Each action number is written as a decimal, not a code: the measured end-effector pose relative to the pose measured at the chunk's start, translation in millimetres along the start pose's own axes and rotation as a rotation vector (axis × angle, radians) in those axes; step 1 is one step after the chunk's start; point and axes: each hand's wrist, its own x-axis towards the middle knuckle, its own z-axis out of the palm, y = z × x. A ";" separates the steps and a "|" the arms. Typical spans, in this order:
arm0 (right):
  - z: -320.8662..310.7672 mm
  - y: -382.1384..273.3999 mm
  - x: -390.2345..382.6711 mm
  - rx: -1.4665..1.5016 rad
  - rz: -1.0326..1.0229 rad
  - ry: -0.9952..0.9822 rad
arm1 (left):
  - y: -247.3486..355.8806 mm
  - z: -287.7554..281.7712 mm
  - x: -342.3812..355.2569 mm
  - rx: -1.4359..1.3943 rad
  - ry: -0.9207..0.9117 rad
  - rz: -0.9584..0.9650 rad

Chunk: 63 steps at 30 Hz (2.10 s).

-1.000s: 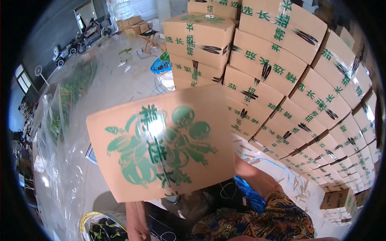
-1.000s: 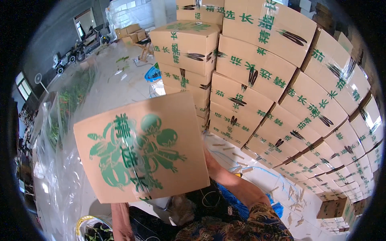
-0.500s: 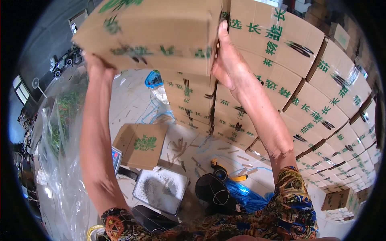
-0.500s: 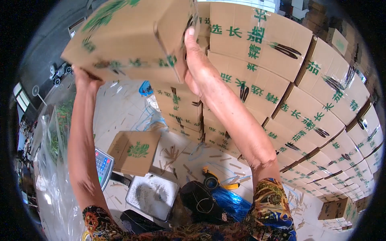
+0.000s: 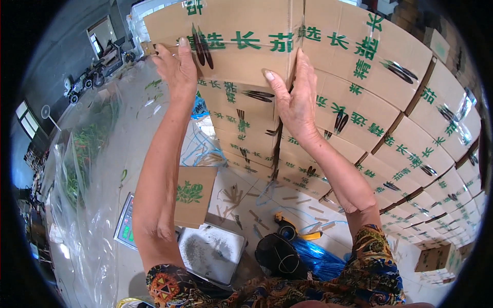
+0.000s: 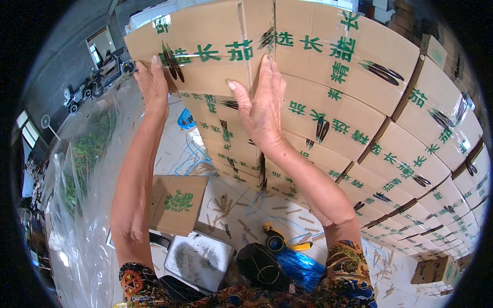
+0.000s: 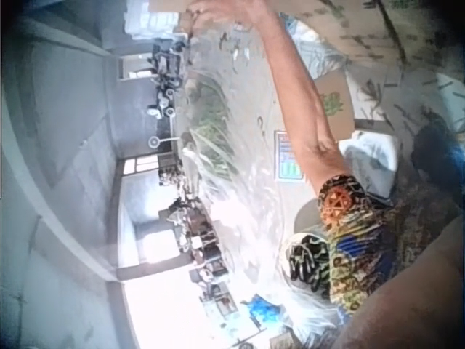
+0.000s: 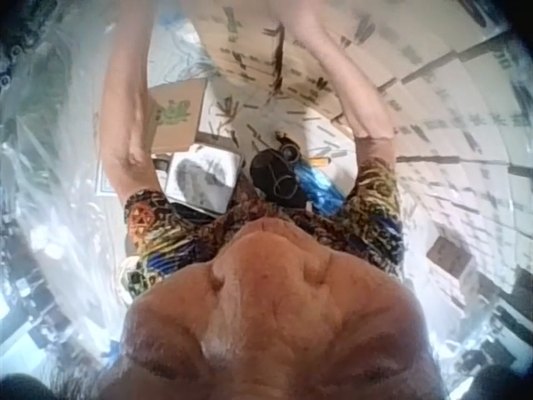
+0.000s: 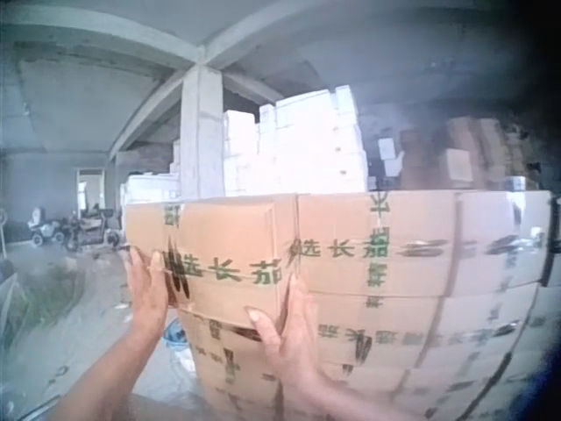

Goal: The person tapes a cardboard box closed using a tape dispenser, places a blue plastic bag inside another box, and transfers eggplants from a bin into the lined box.

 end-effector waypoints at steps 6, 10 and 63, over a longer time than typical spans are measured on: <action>26.6 12.7 12.0 -0.041 -0.035 0.084 | 12.6 32.1 -6.7 0.034 -0.087 -0.023; 41.7 38.0 18.4 -0.117 0.071 0.095 | 3.2 70.7 -12.7 0.029 -0.395 0.108; 51.2 87.1 -48.2 0.612 0.456 -0.274 | -248.6 -42.1 -397.0 -0.165 -0.256 -1.100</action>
